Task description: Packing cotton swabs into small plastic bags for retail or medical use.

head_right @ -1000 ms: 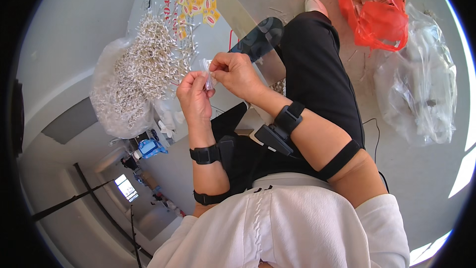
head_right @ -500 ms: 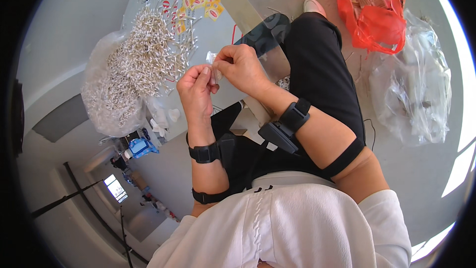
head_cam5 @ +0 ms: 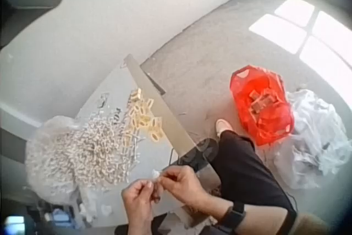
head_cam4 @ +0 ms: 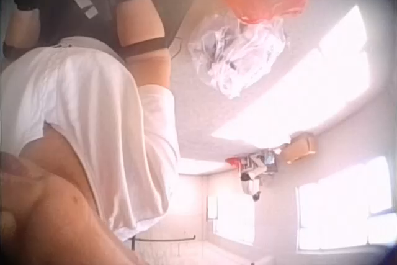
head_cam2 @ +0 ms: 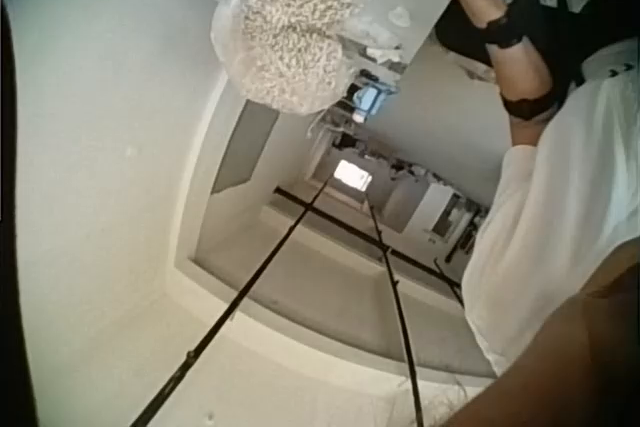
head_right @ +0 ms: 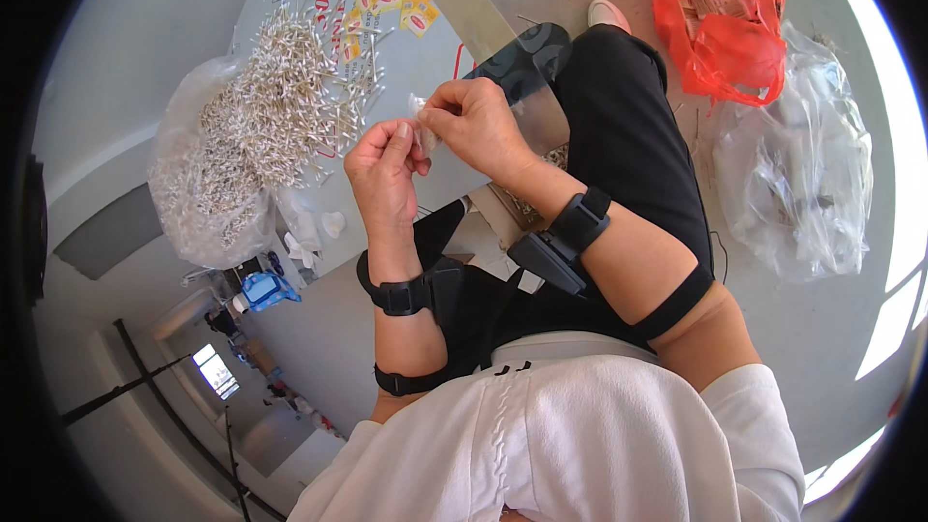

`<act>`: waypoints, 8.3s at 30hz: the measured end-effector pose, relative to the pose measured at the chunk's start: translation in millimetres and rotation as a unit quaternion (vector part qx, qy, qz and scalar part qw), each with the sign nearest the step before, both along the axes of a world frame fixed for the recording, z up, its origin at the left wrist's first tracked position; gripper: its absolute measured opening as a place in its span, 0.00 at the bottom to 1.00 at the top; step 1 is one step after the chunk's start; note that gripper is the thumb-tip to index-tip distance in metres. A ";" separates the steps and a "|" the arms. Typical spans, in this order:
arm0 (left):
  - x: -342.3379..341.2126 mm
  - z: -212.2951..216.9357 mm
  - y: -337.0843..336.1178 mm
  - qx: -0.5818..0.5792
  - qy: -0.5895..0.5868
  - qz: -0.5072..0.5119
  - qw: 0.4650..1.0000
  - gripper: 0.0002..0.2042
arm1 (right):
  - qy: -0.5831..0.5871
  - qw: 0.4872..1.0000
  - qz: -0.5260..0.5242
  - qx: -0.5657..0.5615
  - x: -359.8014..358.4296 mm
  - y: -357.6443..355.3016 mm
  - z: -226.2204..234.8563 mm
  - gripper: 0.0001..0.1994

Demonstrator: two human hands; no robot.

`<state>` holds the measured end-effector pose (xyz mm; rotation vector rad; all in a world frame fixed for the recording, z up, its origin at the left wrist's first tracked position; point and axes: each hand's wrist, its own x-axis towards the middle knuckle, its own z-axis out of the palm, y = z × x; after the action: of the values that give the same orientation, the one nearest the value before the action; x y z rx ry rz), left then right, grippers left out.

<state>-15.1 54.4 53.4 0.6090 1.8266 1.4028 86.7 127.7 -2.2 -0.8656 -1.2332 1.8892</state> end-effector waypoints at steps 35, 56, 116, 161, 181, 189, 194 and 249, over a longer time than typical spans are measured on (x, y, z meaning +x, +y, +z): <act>-196.6 -46.5 -182.2 -0.348 0.458 0.126 0.808 0.04 | -0.030 0.999 0.009 -0.006 -0.5 -2.4 0.8 0.12; -2.1 30.0 -18.0 -0.043 0.411 -0.114 0.903 0.05 | -0.007 0.997 0.052 -0.059 -0.2 0.4 3.3 0.11; -1.4 -5.2 1.2 -0.008 0.002 0.012 1.000 0.07 | 0.029 0.995 -0.008 -0.094 -7.1 -5.5 -1.3 0.08; -0.2 10.2 13.4 -0.079 0.409 -0.114 0.902 0.04 | 0.061 0.985 -0.004 -0.161 -8.3 -10.9 -7.7 0.09; -14.6 4.6 12.6 -0.110 0.254 -0.092 0.957 0.02 | 0.036 0.992 -0.024 -0.121 -13.7 -14.0 -14.9 0.07; -22.7 3.2 6.3 -0.032 0.004 -0.048 0.998 0.02 | 0.038 0.992 -0.025 -0.118 -14.3 -13.4 -15.0 0.07; -20.2 9.4 4.8 -0.018 -0.026 -0.028 0.999 0.02 | 0.029 0.993 -0.024 -0.108 -14.2 -13.7 -15.6 0.07; 5.8 -1.6 -67.1 -0.225 0.016 -0.195 0.955 0.01 | 0.091 0.980 0.001 -0.176 -3.1 -8.3 2.1 0.09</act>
<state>-9.3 -12.7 51.8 0.7028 1.8425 0.6907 83.6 119.4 -0.1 -0.8471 -0.8016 2.1728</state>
